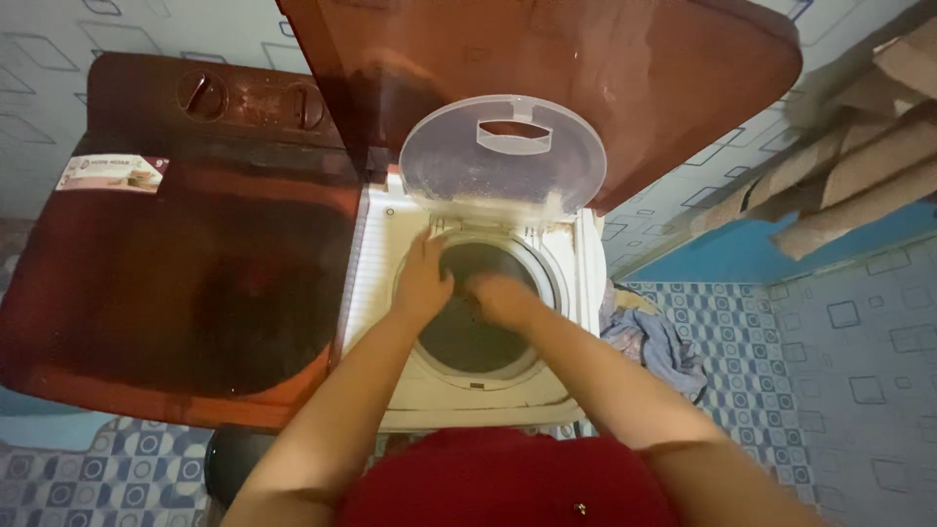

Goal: Transferring clothes from a washing machine to a laundry basket and then back into the machine.

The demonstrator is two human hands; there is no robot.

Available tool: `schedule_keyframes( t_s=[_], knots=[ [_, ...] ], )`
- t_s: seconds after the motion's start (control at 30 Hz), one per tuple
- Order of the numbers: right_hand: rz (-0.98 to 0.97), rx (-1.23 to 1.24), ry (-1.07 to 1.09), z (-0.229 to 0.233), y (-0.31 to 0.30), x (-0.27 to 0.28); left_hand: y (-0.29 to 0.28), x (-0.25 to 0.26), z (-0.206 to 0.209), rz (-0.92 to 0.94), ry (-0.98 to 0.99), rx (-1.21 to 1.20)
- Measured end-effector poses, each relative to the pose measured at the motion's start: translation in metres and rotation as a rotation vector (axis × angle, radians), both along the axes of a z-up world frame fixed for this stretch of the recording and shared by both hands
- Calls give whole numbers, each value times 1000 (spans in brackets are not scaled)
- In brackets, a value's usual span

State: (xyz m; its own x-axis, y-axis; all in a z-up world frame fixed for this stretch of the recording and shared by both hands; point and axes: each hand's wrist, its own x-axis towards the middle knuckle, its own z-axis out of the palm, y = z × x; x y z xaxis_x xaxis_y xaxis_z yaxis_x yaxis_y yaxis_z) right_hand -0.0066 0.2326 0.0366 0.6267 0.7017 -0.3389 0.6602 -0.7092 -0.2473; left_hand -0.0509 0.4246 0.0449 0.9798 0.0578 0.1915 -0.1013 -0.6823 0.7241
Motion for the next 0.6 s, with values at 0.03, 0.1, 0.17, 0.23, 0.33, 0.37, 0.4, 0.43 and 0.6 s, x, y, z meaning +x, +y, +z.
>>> schedule_keyframes(
  t_s=[0.03,0.1,0.17,0.23,0.33,0.37,0.4,0.43,0.6],
  knots=[
    [-75,271,-227,28,1,4,-1,2,24,10,-129,-76],
    [-62,517,-437,72,-2,25,-2,24,63,43,-288,2],
    [-41,758,-648,122,-2,36,-4,41,105,78,-448,77],
    [-68,879,-946,179,2,40,-6,55,151,55,-600,119],
    [-159,759,-1039,219,14,46,-15,72,190,-26,-558,194],
    [-163,758,-1048,222,17,50,-16,78,182,-33,-566,194],
    [-196,717,-972,223,19,52,-17,81,173,-40,-532,223],
    [-227,677,-896,224,22,54,-18,85,164,-47,-498,253],
    [-314,711,-678,235,10,56,-9,66,183,-131,-406,257]
  ],
)
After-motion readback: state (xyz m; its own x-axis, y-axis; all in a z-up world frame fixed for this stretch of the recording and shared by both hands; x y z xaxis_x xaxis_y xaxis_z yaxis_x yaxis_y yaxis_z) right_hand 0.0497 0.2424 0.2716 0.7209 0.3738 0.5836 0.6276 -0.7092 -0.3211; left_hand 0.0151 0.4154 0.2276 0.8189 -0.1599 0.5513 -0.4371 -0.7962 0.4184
